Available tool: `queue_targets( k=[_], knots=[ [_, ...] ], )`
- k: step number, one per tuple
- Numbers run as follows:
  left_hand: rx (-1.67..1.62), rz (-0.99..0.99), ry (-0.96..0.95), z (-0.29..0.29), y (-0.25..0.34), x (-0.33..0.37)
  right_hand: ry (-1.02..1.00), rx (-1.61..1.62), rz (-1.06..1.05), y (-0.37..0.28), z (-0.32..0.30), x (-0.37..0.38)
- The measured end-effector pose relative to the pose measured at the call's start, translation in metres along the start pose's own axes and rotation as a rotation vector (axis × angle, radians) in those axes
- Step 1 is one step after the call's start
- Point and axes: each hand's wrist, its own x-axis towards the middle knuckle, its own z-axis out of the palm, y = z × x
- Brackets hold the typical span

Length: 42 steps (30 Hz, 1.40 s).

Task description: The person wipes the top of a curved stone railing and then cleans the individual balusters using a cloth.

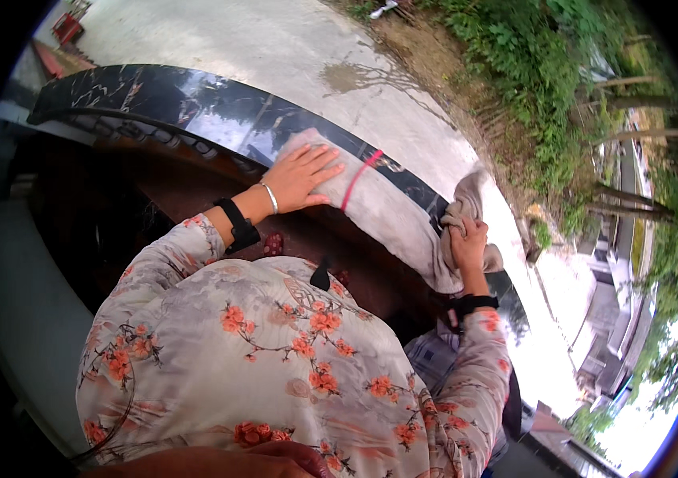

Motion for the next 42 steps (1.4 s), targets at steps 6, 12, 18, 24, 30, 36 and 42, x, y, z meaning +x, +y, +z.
queue_targets(
  k=[6,12,18,24,30,36,42],
  knots=[
    [0.027,-0.011,0.007,-0.008,-0.027,-0.029,-0.067,0.367,-0.437,-0.176,0.056,0.056],
    [-0.008,-0.007,0.075,-0.003,-0.034,-0.037,-0.248,1.000,-0.285,-0.250,-0.002,0.130],
    [-0.130,0.004,0.189,-0.025,-0.047,-0.123,-0.388,0.091,-1.112,-0.291,0.031,0.128],
    [-0.037,-1.036,0.275,-0.041,0.007,-0.358,-0.383,-0.046,-1.435,-0.383,0.092,0.133],
    [-0.131,-1.593,0.445,-0.005,0.103,-0.413,-0.361,0.022,-1.317,-0.512,0.174,0.182],
    [-0.417,-1.595,0.196,0.022,0.120,-0.457,-0.224,0.023,-1.339,-0.506,0.169,0.147],
    [-0.486,-1.929,0.190,0.023,0.111,-0.580,-0.405,-0.272,-1.040,-0.426,0.099,0.100]
  ],
)
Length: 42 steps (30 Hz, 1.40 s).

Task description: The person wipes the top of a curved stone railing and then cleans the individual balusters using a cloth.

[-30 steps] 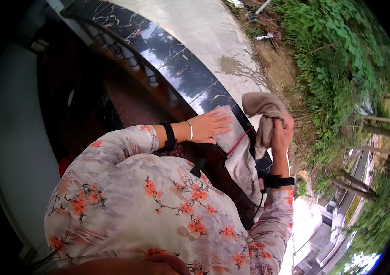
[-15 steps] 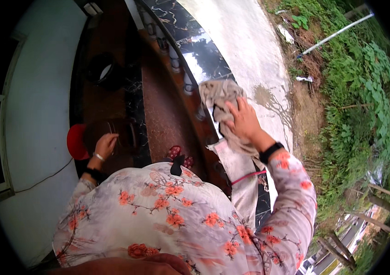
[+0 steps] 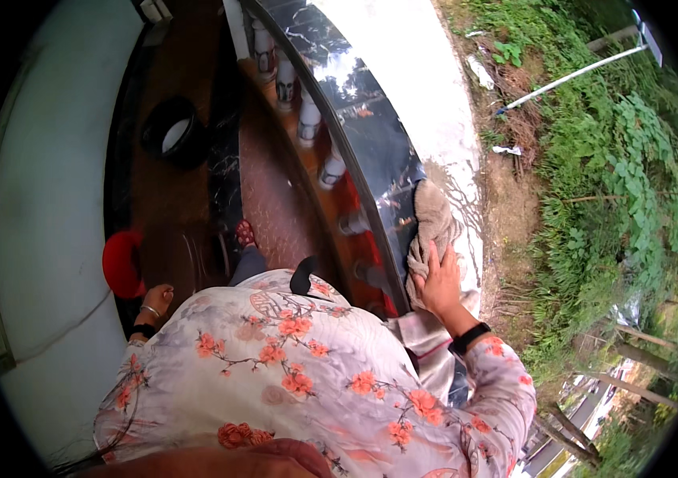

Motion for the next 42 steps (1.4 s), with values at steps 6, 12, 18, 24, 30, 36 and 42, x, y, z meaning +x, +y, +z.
queue_targets(
  k=[6,12,18,24,30,36,42],
  knots=[
    [0.032,0.194,-0.122,-0.046,-0.002,0.116,0.260,-0.108,0.174,-0.081,0.010,0.212],
    [-0.013,0.377,-0.174,-0.125,-0.004,0.196,0.527,-0.042,-0.002,-0.246,-0.017,0.420],
    [-0.237,0.089,0.240,-0.175,-0.105,0.229,0.460,0.044,-0.110,-0.177,-0.016,0.322],
    [-0.005,-0.165,0.102,-0.123,-0.130,0.185,0.355,0.181,0.383,-0.205,-0.016,0.406],
    [-0.186,-0.299,-0.027,-0.096,-0.100,0.142,0.374,0.165,-0.014,-0.367,-0.066,0.672],
    [-0.250,-0.449,0.009,-0.136,-0.057,0.137,0.280,0.148,-0.171,-0.462,-0.095,0.822],
    [-0.271,-0.458,0.008,-0.174,-0.023,0.179,0.375,0.171,-0.177,-0.505,-0.103,0.899]
  ],
)
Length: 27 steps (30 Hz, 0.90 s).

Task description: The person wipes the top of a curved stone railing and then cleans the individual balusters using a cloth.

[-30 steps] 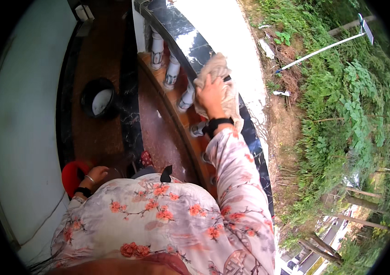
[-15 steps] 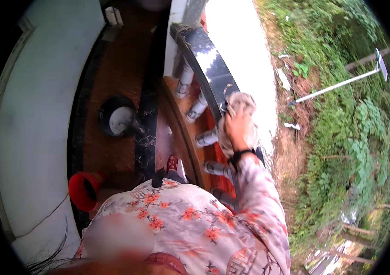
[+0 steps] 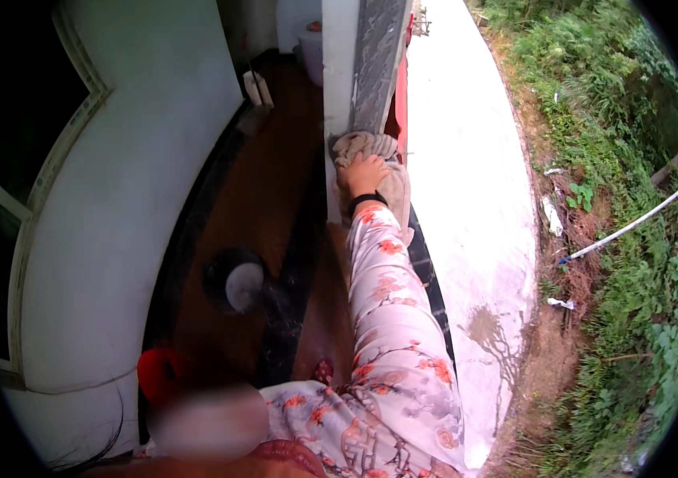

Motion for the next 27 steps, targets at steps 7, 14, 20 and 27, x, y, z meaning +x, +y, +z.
queue_targets(
  k=[7,14,20,27],
  knots=[
    [0.027,0.031,-0.081,-0.019,0.048,0.032,0.042,0.057,-0.033,-0.003,-0.003,0.021],
    [0.089,0.210,-0.145,-0.015,0.046,0.077,0.124,0.048,0.069,0.067,-0.028,-0.062],
    [0.175,0.442,-0.290,-0.004,0.043,0.124,0.040,-0.095,0.241,0.136,-0.078,-0.243],
    [0.349,0.612,-0.245,-0.008,0.080,0.150,0.091,-0.153,0.606,0.220,-0.153,-0.517]
  ],
)
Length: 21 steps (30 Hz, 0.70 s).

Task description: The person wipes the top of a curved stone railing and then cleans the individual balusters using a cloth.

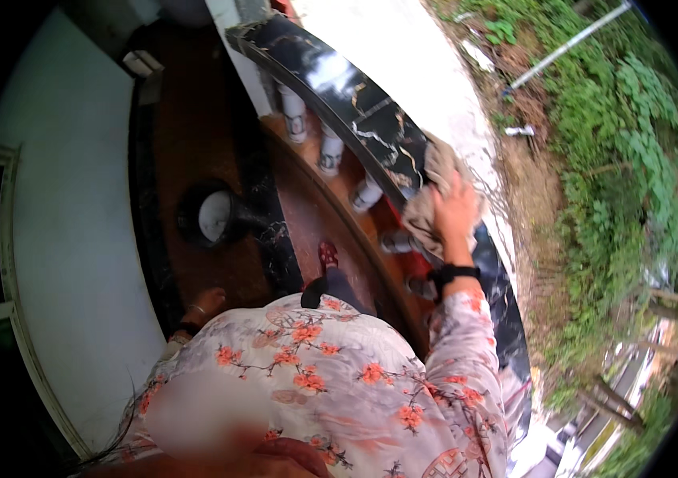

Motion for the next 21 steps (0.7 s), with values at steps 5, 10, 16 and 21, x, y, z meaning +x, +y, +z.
queue_targets(
  k=[5,10,16,21],
  knots=[
    [0.011,0.066,-0.052,0.002,0.004,-0.014,0.050,-0.125,0.173,0.132,-0.025,-0.101],
    [0.029,0.030,-0.164,0.042,-0.030,-0.035,-0.038,0.028,0.083,0.020,-0.028,-0.057],
    [0.150,0.296,-0.203,0.085,-0.018,-0.006,0.223,0.198,-0.195,-0.059,0.016,0.008],
    [0.106,0.049,-0.299,0.098,-0.023,-0.034,0.219,0.303,-0.160,0.016,-0.005,-0.083]
  ],
)
